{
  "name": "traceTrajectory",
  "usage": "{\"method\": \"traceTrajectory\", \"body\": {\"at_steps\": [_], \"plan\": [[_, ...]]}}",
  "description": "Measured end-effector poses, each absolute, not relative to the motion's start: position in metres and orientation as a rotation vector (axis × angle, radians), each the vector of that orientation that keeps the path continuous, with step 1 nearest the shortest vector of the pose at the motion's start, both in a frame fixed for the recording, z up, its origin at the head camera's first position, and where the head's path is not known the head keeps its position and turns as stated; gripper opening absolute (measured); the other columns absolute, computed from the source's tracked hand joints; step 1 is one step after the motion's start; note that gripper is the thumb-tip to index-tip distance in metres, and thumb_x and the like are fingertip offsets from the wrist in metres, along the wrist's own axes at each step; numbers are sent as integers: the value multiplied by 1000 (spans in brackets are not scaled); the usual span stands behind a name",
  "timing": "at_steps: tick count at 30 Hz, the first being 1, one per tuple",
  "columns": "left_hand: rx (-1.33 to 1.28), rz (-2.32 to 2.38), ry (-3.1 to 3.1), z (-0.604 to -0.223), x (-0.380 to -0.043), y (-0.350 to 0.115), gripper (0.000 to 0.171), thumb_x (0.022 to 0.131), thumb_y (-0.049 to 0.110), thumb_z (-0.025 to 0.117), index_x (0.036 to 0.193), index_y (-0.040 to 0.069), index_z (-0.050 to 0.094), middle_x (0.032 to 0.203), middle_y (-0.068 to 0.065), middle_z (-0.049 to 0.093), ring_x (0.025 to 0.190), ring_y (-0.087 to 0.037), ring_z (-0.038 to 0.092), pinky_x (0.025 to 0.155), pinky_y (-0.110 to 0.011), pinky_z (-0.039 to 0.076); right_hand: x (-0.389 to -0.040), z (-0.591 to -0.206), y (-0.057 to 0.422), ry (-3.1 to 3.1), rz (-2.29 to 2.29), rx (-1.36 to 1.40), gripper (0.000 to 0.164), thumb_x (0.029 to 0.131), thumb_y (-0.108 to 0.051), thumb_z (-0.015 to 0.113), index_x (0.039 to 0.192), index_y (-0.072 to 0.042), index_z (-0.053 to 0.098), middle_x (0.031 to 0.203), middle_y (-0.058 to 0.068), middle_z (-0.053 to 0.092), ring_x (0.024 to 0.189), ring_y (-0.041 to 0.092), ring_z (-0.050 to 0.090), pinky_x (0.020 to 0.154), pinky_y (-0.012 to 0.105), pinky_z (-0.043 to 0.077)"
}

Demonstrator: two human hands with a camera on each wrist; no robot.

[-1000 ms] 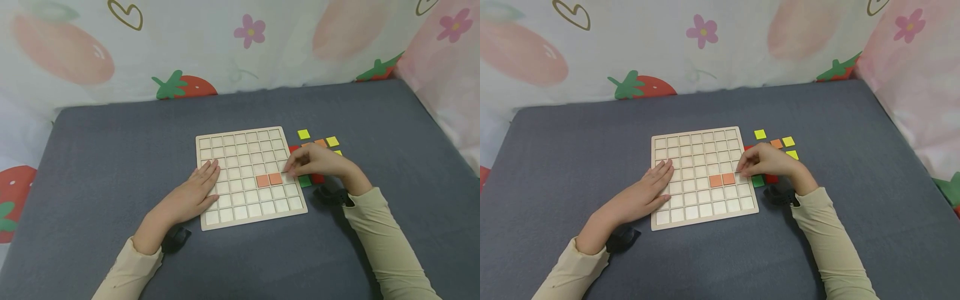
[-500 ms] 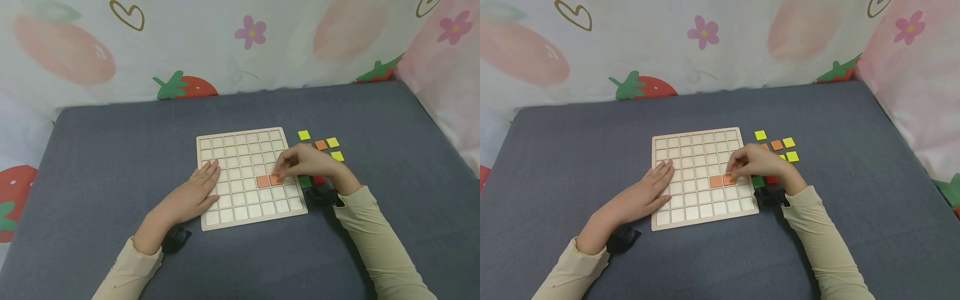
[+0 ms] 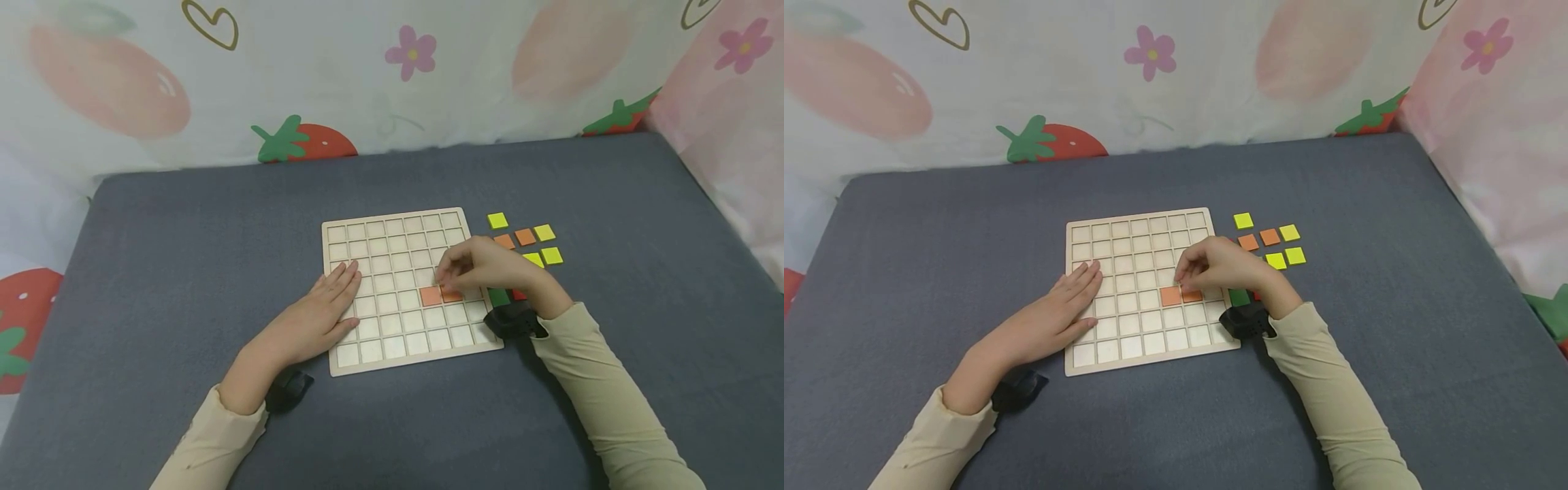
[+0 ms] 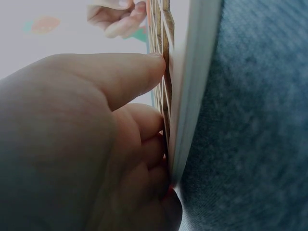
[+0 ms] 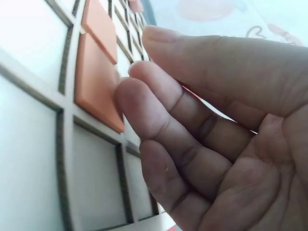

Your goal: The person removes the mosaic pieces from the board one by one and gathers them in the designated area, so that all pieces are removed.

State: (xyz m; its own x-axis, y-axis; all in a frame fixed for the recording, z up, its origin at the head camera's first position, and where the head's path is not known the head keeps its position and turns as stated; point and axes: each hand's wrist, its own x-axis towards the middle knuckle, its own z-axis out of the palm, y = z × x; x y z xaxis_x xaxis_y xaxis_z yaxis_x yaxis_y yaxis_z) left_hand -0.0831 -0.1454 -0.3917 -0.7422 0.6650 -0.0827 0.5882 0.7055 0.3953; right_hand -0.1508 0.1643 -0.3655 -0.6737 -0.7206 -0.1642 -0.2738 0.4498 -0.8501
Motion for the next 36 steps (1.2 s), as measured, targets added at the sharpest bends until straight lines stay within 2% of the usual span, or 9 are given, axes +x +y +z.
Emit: {"method": "traceTrajectory", "body": {"at_steps": [8, 23, 36], "plan": [[1009, 511, 2692, -390, -84, -144, 65, 99, 25, 49, 147, -7, 18, 155, -19, 9, 143, -31, 5, 114, -45, 12, -150, -368, 162, 2227, -1168, -850, 10, 83, -2, 70, 94, -3, 70, 86, 3, 67, 77, 18, 62, 72, 30, 52], [1005, 508, 2699, -389, -85, -145, 64, 98, 25, 49, 146, -7, 20, 155, -19, 9, 143, -31, 5, 114, -46, 12, -150, -375, 155, 2255, -1120, -883, 14, 79, -4, 75, 92, -8, 72, 81, 1, 61, 76, 18, 56, 67, 28, 49], [982, 506, 2688, -390, -83, -143, 64, 99, 26, 48, 147, -6, 20, 156, -18, 8, 143, -30, 4, 114, -46, 11, -148, -376, 154, 2241, -1122, -895, 17, 76, -2, 77, 92, -4, 71, 84, 4, 59, 77, 18, 53, 67, 26, 47]]}}
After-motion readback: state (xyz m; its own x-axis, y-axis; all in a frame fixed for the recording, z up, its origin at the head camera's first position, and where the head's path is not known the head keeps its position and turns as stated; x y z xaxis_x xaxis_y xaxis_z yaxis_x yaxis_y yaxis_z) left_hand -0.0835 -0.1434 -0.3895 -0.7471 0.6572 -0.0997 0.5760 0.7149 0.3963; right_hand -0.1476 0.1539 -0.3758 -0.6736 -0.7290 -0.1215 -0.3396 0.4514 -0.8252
